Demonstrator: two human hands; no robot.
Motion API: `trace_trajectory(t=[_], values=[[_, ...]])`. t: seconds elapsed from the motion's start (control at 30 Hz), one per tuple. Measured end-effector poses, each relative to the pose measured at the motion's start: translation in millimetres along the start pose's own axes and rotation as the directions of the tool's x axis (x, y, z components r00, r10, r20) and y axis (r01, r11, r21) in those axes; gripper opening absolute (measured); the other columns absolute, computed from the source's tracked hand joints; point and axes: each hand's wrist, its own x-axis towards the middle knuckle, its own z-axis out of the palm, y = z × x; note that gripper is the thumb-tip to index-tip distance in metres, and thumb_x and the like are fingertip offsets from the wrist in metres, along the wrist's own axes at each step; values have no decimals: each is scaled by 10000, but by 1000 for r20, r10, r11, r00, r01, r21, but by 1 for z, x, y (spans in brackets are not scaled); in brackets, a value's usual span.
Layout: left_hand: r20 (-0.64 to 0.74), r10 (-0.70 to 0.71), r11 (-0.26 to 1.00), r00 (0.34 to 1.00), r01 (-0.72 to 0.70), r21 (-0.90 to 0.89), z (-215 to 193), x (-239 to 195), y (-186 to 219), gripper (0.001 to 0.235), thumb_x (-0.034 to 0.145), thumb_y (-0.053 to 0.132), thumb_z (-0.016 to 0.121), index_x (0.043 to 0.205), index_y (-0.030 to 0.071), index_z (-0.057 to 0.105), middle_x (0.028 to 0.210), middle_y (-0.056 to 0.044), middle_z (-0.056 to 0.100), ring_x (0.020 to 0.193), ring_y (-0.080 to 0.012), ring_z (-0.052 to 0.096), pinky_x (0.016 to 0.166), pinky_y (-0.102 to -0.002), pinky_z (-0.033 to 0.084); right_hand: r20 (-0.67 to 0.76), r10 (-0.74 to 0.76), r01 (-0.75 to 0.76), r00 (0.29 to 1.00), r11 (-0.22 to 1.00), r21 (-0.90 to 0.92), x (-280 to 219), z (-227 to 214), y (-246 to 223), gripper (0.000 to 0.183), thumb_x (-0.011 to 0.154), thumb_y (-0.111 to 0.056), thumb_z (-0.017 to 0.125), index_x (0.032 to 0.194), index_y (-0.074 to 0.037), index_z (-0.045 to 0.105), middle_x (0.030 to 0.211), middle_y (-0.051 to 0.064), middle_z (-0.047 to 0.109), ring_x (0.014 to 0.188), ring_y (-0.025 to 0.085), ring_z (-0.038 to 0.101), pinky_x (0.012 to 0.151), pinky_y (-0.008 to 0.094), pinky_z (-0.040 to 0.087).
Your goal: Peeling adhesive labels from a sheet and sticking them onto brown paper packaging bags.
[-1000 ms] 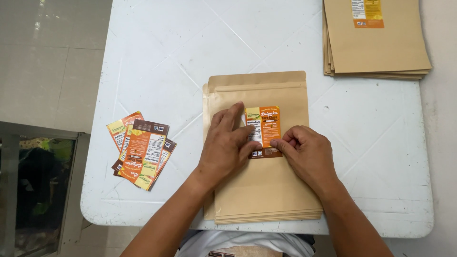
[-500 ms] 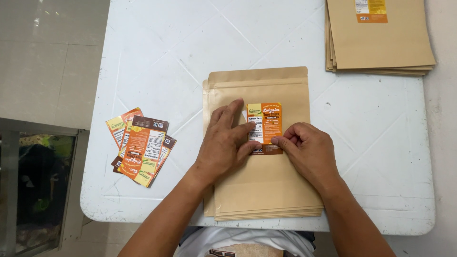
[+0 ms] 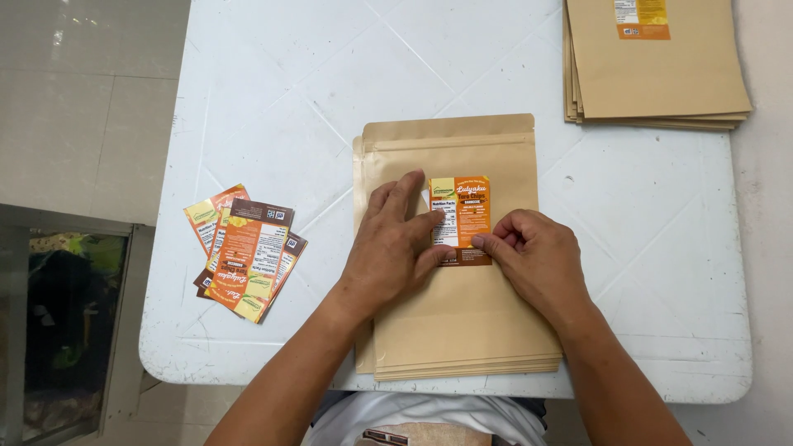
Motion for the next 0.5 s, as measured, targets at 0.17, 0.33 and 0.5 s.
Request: trace_trajectory(t=[0.17, 0.33, 0.5], values=[[49, -29, 1000, 998, 28, 8, -5, 1, 3, 528, 862, 512, 767, 1205, 112, 765, 1491, -268, 461, 1369, -473, 425, 1159, -535, 375, -30, -11, 7, 1000, 994, -106, 12, 7, -6, 305, 886, -314, 837, 854, -39, 711, 707, 137, 643, 667, 271, 647, 599, 386, 528], [63, -37, 999, 997, 36, 18, -6, 1, 5, 534, 869, 505, 763, 1228, 110, 751, 1507, -272, 438, 1375, -491, 405, 1160, -550, 371, -76, -74, 55, 994, 972, -230, 44, 11, -1, 396, 910, -429, 807, 859, -63, 664, 731, 128, 639, 764, 355, 694, 706, 473, 549], [90, -58, 998, 994, 55, 41, -9, 2, 8, 524, 881, 515, 745, 1233, 126, 752, 1500, -267, 450, 1394, -477, 404, 1163, -540, 369, -109, -73, 39, 991, 957, -288, 72, 11, 9, 399, 953, -500, 757, 850, -129, 648, 756, 63, 643, 814, 317, 703, 768, 454, 543]])
